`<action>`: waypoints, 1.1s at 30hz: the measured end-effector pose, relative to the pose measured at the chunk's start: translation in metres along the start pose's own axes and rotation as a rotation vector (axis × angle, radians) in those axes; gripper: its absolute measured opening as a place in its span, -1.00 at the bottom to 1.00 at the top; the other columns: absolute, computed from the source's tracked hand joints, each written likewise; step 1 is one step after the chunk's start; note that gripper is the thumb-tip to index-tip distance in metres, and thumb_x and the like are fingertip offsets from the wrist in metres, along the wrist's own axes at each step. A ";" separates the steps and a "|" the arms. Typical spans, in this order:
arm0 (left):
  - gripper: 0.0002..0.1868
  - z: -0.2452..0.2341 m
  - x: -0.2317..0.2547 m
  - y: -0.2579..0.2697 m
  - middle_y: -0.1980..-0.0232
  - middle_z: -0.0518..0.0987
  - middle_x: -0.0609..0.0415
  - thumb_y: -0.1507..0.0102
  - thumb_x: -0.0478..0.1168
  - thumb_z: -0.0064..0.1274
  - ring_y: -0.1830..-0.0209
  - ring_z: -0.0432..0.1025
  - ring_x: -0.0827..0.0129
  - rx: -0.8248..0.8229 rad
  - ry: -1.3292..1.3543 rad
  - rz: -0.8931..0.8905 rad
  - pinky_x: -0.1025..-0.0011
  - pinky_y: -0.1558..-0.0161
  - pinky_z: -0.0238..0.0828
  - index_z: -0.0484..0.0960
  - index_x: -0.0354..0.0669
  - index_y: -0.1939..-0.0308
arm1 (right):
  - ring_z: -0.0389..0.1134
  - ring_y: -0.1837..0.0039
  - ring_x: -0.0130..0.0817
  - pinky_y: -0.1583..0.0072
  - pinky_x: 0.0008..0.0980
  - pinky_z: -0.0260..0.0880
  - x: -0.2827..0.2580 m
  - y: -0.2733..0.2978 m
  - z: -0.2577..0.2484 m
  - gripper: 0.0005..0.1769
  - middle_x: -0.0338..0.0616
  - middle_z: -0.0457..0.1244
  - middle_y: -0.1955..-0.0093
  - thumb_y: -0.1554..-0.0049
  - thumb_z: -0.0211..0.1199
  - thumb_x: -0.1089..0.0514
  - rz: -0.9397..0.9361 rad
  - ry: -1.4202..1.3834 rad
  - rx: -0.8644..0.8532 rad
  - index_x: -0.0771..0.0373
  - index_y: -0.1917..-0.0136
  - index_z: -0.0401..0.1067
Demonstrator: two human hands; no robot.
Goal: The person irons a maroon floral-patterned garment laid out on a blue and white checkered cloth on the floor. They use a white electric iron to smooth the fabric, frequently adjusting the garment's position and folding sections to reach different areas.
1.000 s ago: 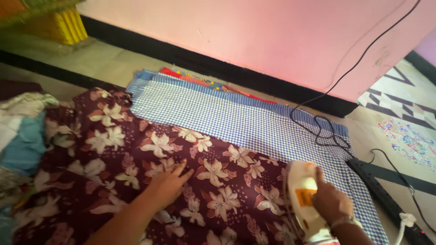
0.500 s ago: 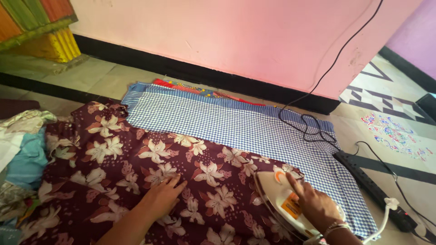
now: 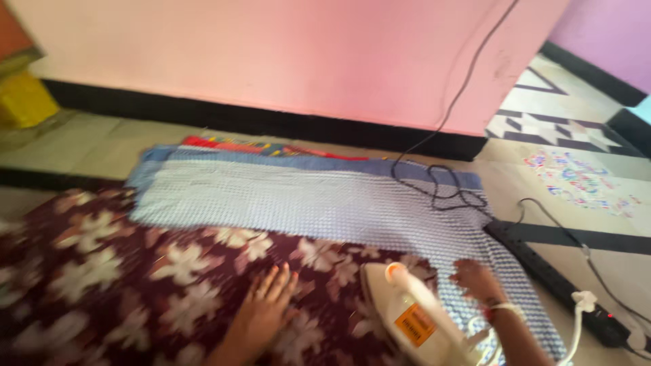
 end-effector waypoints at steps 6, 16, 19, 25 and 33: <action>-0.15 0.027 0.043 -0.011 -0.56 -0.03 -0.15 -0.30 0.23 -0.34 -0.57 -0.19 0.07 0.345 -0.065 0.022 -0.18 -0.48 -0.41 -0.10 -0.13 -0.55 | 0.49 0.07 -0.26 0.08 -0.26 0.47 -0.025 0.009 0.043 -0.47 0.00 0.48 0.09 -0.12 0.36 -0.01 0.047 0.181 -0.011 0.15 -0.33 0.43; -0.26 0.065 0.022 -0.006 -0.53 0.06 -0.11 -0.40 0.18 -0.42 -0.63 -0.16 0.05 0.137 -0.086 -0.040 -0.16 -0.51 -0.44 -0.05 -0.15 -0.55 | 0.49 -0.08 -0.16 -0.08 -0.16 0.53 -0.074 0.030 0.018 -0.54 -0.02 0.40 -0.16 -0.14 0.26 0.12 -0.174 0.144 0.057 0.23 -0.31 0.45; -0.26 0.034 0.035 -0.007 -0.52 0.13 -0.13 -0.35 0.17 -0.31 -0.56 -0.08 0.09 0.300 -0.044 0.019 -0.13 -0.46 -0.37 0.06 -0.16 -0.51 | 0.50 -0.13 0.01 -0.17 -0.10 0.50 -0.155 0.096 0.019 -0.59 0.07 0.37 -0.22 -0.17 0.20 0.03 -0.470 0.457 0.047 0.20 -0.24 0.51; -0.32 0.025 0.033 -0.010 -0.56 0.14 -0.09 -0.35 -0.01 -0.19 -0.60 -0.06 0.15 -0.040 0.155 -0.198 -0.02 -0.53 -0.34 0.10 -0.13 -0.52 | 0.51 -0.11 0.00 -0.08 -0.08 0.54 -0.158 0.205 0.096 -0.57 0.03 0.25 -0.30 -0.28 0.06 -0.01 -0.123 1.039 -0.092 0.23 -0.33 0.21; -0.22 0.042 0.030 -0.021 -0.66 -0.04 -0.06 -0.36 0.04 -0.25 -0.67 -0.24 0.10 -0.287 0.087 -0.211 -0.04 -0.48 -0.51 -0.10 -0.10 -0.60 | 0.48 -0.02 -0.16 0.05 -0.20 0.56 -0.184 0.153 0.084 -0.62 -0.03 0.31 -0.02 -0.25 0.09 0.02 -0.309 1.252 0.226 0.17 -0.26 0.15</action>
Point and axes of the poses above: each hand's wrist, its own y-axis away from the middle knuckle, its own z-axis out of the palm, x = y × z, the point moved 9 cm from there along -y, towards the middle knuckle
